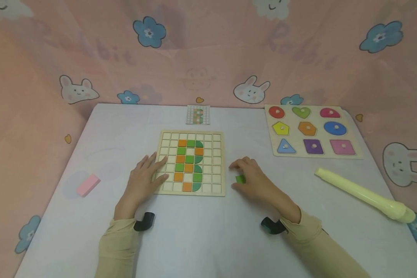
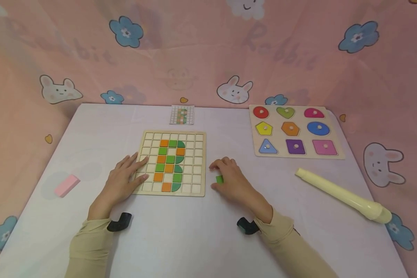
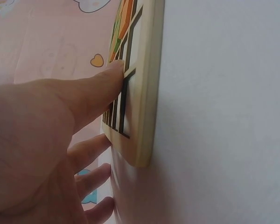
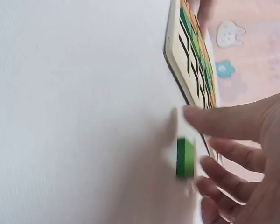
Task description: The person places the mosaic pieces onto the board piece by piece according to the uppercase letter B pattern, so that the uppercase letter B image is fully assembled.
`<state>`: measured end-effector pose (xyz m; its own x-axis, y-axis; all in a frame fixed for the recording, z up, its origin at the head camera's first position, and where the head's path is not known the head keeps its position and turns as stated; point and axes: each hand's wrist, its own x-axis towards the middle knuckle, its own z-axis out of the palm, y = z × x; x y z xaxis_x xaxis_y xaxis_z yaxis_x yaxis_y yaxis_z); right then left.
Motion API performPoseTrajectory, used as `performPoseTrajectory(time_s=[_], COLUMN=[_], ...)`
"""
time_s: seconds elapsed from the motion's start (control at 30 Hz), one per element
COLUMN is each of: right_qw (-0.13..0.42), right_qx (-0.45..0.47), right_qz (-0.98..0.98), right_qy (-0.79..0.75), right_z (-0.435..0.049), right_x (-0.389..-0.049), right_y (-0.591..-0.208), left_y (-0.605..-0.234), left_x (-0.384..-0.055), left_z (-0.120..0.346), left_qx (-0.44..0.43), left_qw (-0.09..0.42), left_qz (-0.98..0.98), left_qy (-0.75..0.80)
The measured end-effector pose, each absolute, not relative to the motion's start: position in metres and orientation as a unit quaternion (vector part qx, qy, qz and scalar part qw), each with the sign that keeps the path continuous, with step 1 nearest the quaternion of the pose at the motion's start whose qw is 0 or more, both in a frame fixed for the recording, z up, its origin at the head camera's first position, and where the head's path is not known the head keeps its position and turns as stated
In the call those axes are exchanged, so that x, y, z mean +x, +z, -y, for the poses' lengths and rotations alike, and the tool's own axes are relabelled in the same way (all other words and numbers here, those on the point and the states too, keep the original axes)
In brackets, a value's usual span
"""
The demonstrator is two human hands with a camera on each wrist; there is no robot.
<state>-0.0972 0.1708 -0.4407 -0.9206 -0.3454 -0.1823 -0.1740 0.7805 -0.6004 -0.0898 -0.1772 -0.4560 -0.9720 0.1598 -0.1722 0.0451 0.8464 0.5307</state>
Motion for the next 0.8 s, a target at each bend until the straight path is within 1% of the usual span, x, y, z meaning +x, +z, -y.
performPoseTrajectory(time_s=[0.13, 0.23, 0.37, 0.5, 0.8], right_qw=[0.149, 0.139, 0.13, 0.119, 0.066], right_qx=[-0.153, -0.163, -0.153, -0.137, -0.139], right_qz=[-0.933, -0.931, -0.927, -0.921, -0.9], right_qy=[-0.289, -0.296, -0.317, -0.346, -0.408], right_z=[-0.185, -0.189, -0.187, -0.18, -0.143], right_x=[-0.098, -0.098, -0.098, -0.097, -0.093], right_y=[-0.442, -0.445, -0.447, -0.45, -0.45], left_y=[-0.456, -0.457, -0.458, -0.459, -0.46], left_x=[-0.09, -0.09, -0.09, -0.09, -0.09], left_z=[0.177, 0.177, 0.177, 0.177, 0.177], left_qx=[0.053, 0.052, 0.05, 0.049, 0.049], left_qw=[0.105, 0.105, 0.107, 0.107, 0.106], left_qz=[-0.955, -0.956, -0.955, -0.955, -0.955], left_qy=[0.271, 0.271, 0.272, 0.272, 0.274])
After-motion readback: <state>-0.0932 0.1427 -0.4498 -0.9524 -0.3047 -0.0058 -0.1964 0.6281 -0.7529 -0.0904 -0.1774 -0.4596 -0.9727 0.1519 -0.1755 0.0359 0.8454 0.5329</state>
